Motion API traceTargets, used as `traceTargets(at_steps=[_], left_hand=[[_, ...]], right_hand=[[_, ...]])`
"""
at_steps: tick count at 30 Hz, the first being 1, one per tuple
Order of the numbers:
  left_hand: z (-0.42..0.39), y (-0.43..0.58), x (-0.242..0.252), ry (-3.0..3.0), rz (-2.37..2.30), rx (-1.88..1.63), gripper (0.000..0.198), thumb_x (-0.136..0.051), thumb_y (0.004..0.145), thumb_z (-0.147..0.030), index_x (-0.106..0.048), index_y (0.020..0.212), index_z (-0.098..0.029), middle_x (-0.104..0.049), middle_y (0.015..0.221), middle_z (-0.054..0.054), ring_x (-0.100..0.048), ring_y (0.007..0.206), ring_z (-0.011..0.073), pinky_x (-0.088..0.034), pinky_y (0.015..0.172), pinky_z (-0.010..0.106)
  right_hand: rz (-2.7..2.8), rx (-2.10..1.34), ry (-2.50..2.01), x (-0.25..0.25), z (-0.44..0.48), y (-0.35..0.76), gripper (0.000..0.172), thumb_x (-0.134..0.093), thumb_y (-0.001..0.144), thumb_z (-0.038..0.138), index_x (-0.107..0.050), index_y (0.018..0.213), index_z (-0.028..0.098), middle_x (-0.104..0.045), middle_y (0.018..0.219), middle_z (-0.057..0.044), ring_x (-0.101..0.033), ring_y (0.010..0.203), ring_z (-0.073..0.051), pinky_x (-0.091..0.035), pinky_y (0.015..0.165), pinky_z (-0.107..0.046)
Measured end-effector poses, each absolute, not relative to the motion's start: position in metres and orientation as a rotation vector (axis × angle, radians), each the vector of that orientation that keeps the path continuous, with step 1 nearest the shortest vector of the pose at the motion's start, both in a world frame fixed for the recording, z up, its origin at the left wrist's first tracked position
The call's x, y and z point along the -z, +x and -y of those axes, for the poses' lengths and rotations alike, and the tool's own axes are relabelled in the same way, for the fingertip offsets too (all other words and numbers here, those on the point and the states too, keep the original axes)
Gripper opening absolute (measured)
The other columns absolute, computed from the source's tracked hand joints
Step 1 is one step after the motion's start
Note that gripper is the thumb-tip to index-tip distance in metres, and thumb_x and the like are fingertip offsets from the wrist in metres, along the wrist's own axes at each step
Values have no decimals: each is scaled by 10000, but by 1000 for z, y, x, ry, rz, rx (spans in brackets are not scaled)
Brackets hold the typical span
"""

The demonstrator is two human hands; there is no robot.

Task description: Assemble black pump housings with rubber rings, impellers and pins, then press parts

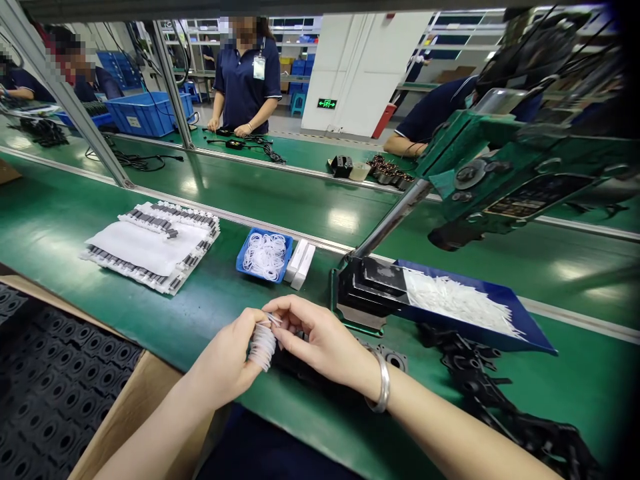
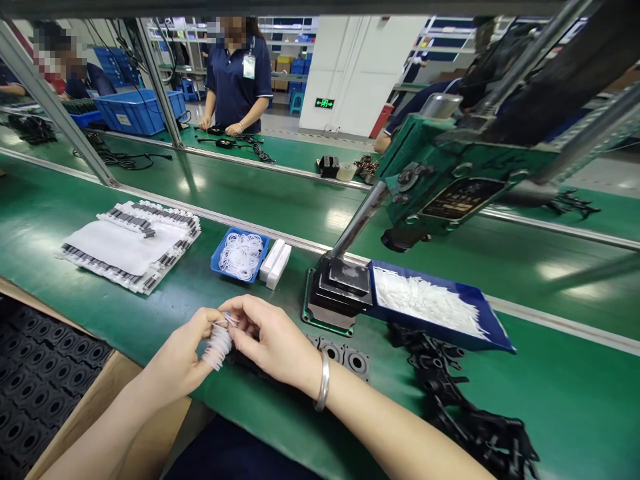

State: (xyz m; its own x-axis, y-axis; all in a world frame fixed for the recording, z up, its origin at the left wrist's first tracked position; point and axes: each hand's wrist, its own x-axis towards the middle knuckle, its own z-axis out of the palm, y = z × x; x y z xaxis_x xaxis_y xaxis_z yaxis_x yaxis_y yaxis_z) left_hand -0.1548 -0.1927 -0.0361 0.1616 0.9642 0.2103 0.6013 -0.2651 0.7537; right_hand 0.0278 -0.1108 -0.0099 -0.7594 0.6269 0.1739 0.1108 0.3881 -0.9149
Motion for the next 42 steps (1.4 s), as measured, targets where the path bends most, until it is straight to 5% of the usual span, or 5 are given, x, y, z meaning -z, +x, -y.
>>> traceTargets(at_steps=[11,20,25,32,42], left_hand=[[199,-147,34,1451,-1289,-1090,160,-386,1023,-333,-471,962,-212,-575,832,7,-573,785,157,-468,761,318],[203,-142,45,1302,-1234,-1158,338,-423,1013,-384,-392,1301,-209,-640,937,32,-631,768,154,-524,753,331],[202,-144,47,1217,-1220,-1241,217,-561,944,-307,-572,1126,-190,-659,1014,51,-635,915,170,-532,816,304],[199,-140,49,1034,-1260,-1365,148,-668,861,-294,-612,909,-165,-696,801,18,-648,695,128,-559,676,253],[205,-151,62,1361,-1514,-1325,329,-557,844,-123,-678,1145,-181,-740,1078,91,-713,964,209,-572,869,339]], right_hand=[[2006,-1606,-648,14,115,26,242,-534,966,323,-567,1158,179,-638,777,-8,-605,666,-122,-504,644,-264],[2034,-1668,-554,9,119,25,216,-521,969,302,-622,1119,184,-588,849,-14,-640,665,-118,-527,689,-285],[2093,-1550,-561,7,119,27,225,-548,959,289,-655,1133,194,-549,976,-41,-618,717,-101,-526,698,-261],[2147,-1310,-643,9,117,27,216,-549,974,264,-705,1115,217,-644,944,-50,-620,878,-146,-513,834,-289],[1756,-1932,-892,18,110,21,441,-787,727,550,-639,825,147,-642,689,9,-560,577,-91,-469,574,-232]])
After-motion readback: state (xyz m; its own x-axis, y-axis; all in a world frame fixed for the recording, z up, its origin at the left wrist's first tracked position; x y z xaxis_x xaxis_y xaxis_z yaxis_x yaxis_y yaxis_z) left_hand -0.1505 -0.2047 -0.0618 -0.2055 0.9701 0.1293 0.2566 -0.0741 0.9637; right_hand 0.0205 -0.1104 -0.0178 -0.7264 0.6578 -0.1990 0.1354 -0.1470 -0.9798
